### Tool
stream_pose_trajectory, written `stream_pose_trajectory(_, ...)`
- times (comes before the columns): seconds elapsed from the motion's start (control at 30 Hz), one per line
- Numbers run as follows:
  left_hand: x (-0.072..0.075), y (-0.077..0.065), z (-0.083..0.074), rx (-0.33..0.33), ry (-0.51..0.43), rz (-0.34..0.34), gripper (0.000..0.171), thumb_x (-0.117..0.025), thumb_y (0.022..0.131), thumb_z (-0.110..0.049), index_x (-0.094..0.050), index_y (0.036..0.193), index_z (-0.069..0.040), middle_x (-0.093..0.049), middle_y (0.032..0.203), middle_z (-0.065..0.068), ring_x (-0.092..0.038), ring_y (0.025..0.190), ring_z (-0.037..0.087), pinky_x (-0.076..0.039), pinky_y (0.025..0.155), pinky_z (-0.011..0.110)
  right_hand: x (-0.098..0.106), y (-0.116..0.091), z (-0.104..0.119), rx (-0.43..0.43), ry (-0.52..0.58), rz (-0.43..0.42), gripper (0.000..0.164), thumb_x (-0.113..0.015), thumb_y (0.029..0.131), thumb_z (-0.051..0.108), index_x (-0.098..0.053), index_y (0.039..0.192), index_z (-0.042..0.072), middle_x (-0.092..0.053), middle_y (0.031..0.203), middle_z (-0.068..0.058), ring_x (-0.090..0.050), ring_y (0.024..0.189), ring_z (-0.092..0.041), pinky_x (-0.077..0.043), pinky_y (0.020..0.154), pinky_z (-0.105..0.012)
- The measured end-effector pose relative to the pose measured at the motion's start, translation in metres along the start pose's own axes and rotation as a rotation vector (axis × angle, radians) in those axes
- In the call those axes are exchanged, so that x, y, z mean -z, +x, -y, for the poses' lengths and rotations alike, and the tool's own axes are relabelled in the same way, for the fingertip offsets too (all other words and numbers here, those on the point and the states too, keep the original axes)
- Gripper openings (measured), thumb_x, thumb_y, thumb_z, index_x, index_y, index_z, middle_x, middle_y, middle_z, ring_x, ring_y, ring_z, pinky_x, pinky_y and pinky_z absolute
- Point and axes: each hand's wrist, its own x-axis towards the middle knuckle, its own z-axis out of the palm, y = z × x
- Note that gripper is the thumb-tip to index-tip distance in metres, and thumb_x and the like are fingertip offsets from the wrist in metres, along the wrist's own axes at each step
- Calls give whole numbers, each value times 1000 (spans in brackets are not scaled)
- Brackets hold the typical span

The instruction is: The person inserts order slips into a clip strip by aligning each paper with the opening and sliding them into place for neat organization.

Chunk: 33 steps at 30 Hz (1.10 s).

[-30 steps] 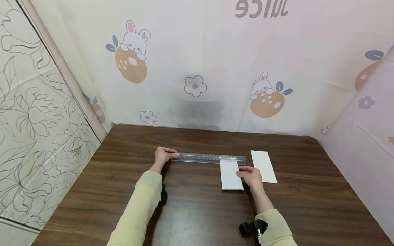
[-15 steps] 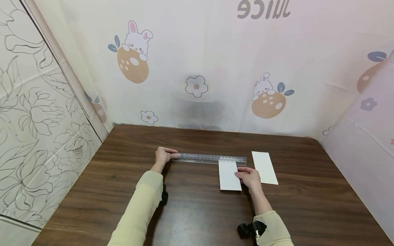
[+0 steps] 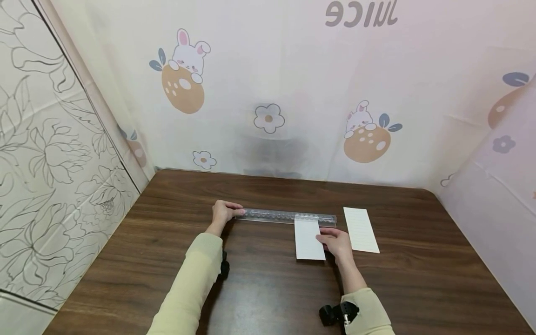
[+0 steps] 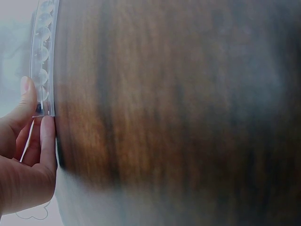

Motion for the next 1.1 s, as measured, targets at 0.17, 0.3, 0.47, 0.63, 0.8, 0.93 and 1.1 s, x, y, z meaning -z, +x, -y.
stream_pose_trajectory(0.17, 0, 0, 0, -17, 25, -4, 18, -81, 62, -22, -74, 74, -11, -69, 79, 4, -53, 101, 26, -37, 92, 37, -3, 0, 1, 5, 14, -1, 32, -65, 77, 2, -59, 107, -9, -66, 83, -12, -56, 66, -6, -47, 56, -21)
stream_pose_trajectory(0.3, 0, 1, 0, -14, 25, -7, 18, -81, 62, -22, -74, 74, -11, -69, 79, 4, -53, 101, 26, -37, 92, 36, -5, 0, 1, 12, 24, 9, 32, -64, 77, 2, -59, 107, -10, -66, 85, -14, -57, 67, -6, -48, 56, -21)
stream_pose_trajectory(0.47, 1, 1, 0, -5, 16, 0, 17, -81, 63, -22, -74, 74, -10, -69, 80, 5, -51, 102, 26, -36, 93, 37, -8, 0, 1, 13, 29, 12, 32, -65, 77, 1, -59, 106, -9, -66, 84, -13, -57, 67, -6, -48, 57, -21)
stream_pose_trajectory(0.63, 1, 0, 0, 10, 0, 7, 18, -81, 63, -22, -74, 74, -11, -69, 81, 5, -51, 103, 26, -37, 93, 37, -12, 1, 1, 19, 36, 14, 32, -65, 77, 0, -59, 106, -9, -66, 82, -13, -58, 65, -7, -48, 57, -21)
stream_pose_trajectory(0.8, 1, 0, -1, 8, 0, 12, 18, -80, 63, -22, -74, 75, -11, -68, 83, 6, -51, 104, 26, -36, 93, 38, -15, 1, 2, 27, 23, 13, 31, -65, 77, 1, -59, 107, -9, -67, 82, -13, -58, 65, -8, -49, 58, -22)
stream_pose_trajectory(0.93, 1, 0, 0, 8, 5, 14, 18, -80, 64, -22, -74, 76, -11, -68, 85, 6, -51, 104, 26, -36, 93, 38, -17, 0, 2, 28, 19, 12, 32, -65, 76, 0, -59, 106, -9, -66, 83, -14, -57, 65, -7, -48, 57, -21)
stream_pose_trajectory(1.1, 1, 0, -1, 13, 1, 15, 17, -80, 64, -21, -74, 76, -10, -68, 85, 6, -51, 103, 25, -37, 93, 38, -19, -1, 3, 26, 20, 17, 31, -65, 76, 0, -60, 105, -9, -66, 81, -13, -56, 65, -6, -48, 57, -21)
